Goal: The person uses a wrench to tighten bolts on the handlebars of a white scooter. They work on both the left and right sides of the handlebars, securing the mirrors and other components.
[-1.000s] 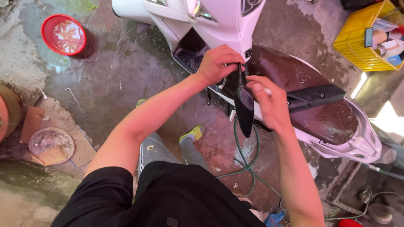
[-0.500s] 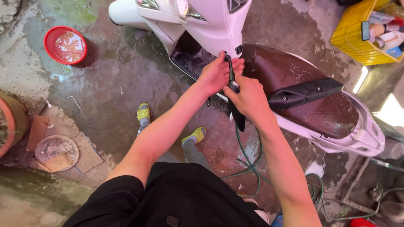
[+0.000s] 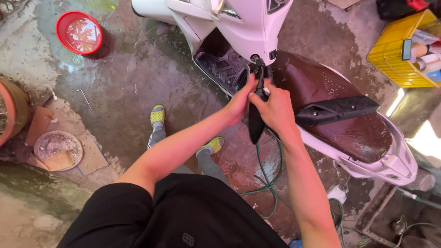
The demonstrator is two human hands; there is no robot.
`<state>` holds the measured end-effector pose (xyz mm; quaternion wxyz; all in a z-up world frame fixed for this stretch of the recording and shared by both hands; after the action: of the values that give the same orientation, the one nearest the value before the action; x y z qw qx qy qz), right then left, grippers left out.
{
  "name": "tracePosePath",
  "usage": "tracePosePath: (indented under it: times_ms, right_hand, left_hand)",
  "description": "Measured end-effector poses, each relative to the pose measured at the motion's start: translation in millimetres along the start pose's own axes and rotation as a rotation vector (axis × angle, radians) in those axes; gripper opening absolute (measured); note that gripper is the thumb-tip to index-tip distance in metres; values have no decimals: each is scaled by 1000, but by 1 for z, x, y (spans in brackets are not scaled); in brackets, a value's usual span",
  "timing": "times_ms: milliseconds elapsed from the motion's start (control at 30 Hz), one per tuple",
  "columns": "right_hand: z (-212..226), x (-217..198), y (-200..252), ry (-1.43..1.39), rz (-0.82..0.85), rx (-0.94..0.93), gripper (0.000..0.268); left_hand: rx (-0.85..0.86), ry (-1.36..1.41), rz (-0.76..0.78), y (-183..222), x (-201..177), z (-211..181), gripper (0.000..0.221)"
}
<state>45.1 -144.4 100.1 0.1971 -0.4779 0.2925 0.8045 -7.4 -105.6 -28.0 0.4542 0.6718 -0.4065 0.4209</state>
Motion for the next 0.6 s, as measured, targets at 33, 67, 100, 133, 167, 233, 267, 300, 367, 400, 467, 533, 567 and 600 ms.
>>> tracePosePath:
  times_ms: [33,67,100,133,167,233,267,300,367,400,467,533,567,600]
  right_hand:
    - [0,1,1,-68,-22,3,29]
    - [0,2,1,-136,-44,5,29]
    - [-1,6,1,-135,-51,9,29]
    - [-3,10,1,-152,-66,39,27]
    - [-3,15,1,-171,-75,64,24]
    - [2,14,-1,-162,-83,22,22]
    - [5,15,0,-154,-91,-21,20]
    - [1,9,-4,-158,-89,-26,20]
    - [-5,-5,-13,56,-137,-226,16]
    - [-6,-9,-17,51,-144,-227,16]
    - [-8,-15,-25,353,-128,-355,54]
    - [-18,8,-45,539,-149,-405,50]
    - [-22,22,-50,727,-154,-455,46]
    - [-30,33,-54,715,-154,-443,46]
  left_hand:
    - [-63,-76,-18,14,-11,9,54]
    - [-125,-152,-36,27,-21,18,56]
    - [-129,-154,-29,42,-16,11,56]
    - [-149,-230,27,57,-10,4,51]
    - [-165,-303,78,74,-4,-4,54]
    - [-90,-406,97,59,-42,-2,53]
    - [-15,-508,115,55,-61,-1,52]
    - [-12,-511,110,60,-58,-12,52]
    - [-6,-584,47,68,-51,-37,45]
    - [-5,-593,49,71,-52,-49,45]
    - [-24,-722,-28,73,-56,-75,39]
    - [-58,-763,-59,78,-26,-111,39]
    - [-96,-793,-99,84,-12,-128,39]
    - [-111,-802,-99,87,-4,-139,39]
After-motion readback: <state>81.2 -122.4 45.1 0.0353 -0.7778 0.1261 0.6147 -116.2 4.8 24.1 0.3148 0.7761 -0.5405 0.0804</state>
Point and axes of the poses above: each hand's wrist, its own y-axis away from the middle knuckle, its own x-axis out of the palm, z = x × y, the point moved 2 cm from there along -y, towards the middle knuckle, and after that the axes turned 8 degrees about y, right-handed, at the moved point
